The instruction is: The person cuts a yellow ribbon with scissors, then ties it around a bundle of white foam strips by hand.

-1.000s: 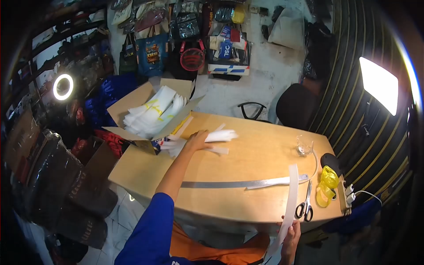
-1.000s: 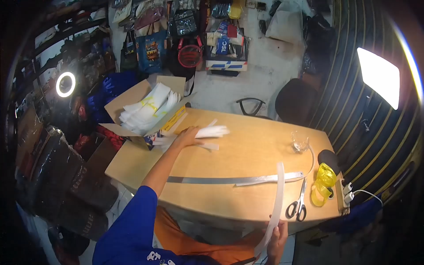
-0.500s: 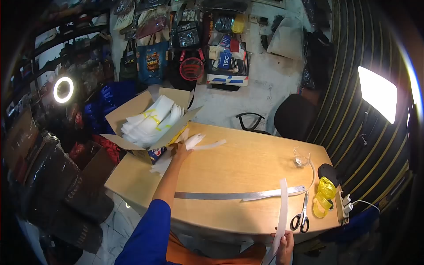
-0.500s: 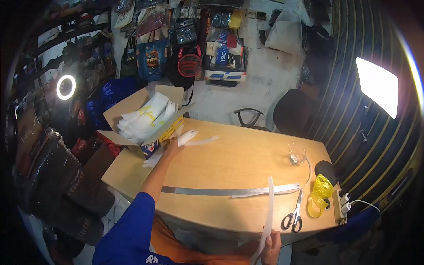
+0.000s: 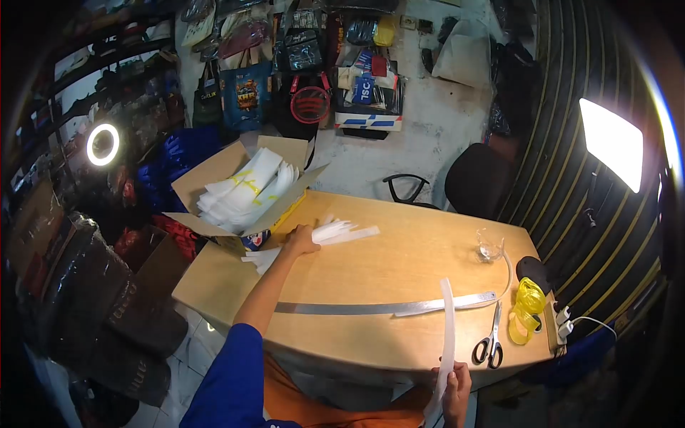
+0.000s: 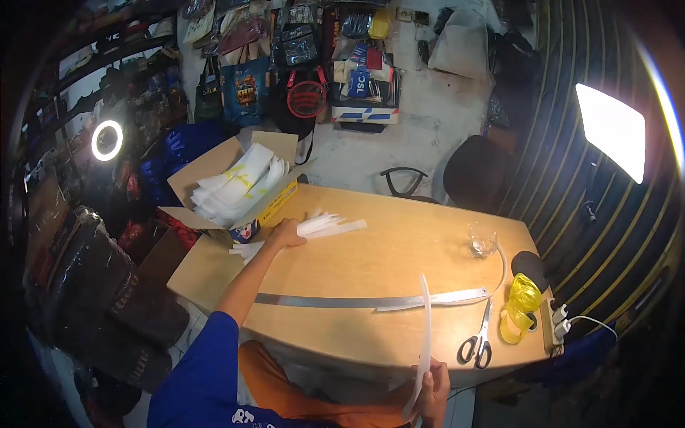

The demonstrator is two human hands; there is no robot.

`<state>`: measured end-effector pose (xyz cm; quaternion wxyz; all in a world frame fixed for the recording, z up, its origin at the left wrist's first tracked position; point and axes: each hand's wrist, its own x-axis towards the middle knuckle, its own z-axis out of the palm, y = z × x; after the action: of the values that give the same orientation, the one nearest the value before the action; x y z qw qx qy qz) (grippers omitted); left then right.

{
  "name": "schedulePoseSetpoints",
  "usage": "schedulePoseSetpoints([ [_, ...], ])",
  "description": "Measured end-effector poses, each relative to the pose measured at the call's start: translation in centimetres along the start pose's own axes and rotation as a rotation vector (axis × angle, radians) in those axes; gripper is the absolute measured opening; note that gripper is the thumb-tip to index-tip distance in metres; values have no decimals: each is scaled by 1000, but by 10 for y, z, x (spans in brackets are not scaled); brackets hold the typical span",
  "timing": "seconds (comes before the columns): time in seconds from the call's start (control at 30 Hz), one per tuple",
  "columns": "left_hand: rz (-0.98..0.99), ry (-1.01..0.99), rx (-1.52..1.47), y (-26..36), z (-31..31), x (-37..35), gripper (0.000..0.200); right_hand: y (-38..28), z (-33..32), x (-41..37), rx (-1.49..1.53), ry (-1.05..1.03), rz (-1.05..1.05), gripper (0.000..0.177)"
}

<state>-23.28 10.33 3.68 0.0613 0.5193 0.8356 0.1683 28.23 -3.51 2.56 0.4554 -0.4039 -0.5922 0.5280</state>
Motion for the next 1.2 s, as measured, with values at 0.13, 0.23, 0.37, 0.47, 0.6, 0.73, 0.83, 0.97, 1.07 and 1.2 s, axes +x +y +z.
schedulePoseSetpoints([
  [0.13, 95, -5, -47, 15, 5, -1, 50, 11, 13, 1, 155, 21, -103, 25],
  [0.23, 188, -40, -337, 50, -7, -22, 48, 12, 28, 6, 486, -54, -15, 33],
  [0.37, 321, -233, -921, 119, -60, -107, 45, -5, 57, 16, 791, -153, 84, 53],
  [0.47, 372, -396, -1058, 129, -69, -149, 47, -18, 76, 33, 917, -218, 79, 63],
  [0.6, 252, -585, -1342, 127, -60, -203, 40, -34, 97, 60, 949, -411, -38, 66],
  [0.73, 75, -610, -1727, 102, -31, -241, 35, -23, 107, 124, -117, -277, -141, 44],
  [0.83, -73, -545, -2007, 89, -20, -262, 36, -19, 115, 191, -414, -449, 50, 45],
  [0.97, -106, -453, -1973, 79, -16, -278, 38, -11, 149, 189, -1145, 151, -569, 50],
  [1.07, -77, -440, -1952, 73, -13, -282, 38, -49, 161, 140, -307, -409, -329, 44],
  [1.2, -144, -302, -1807, 75, -7, -282, 38, -65, 173, 64, -173, -645, -242, 36],
])
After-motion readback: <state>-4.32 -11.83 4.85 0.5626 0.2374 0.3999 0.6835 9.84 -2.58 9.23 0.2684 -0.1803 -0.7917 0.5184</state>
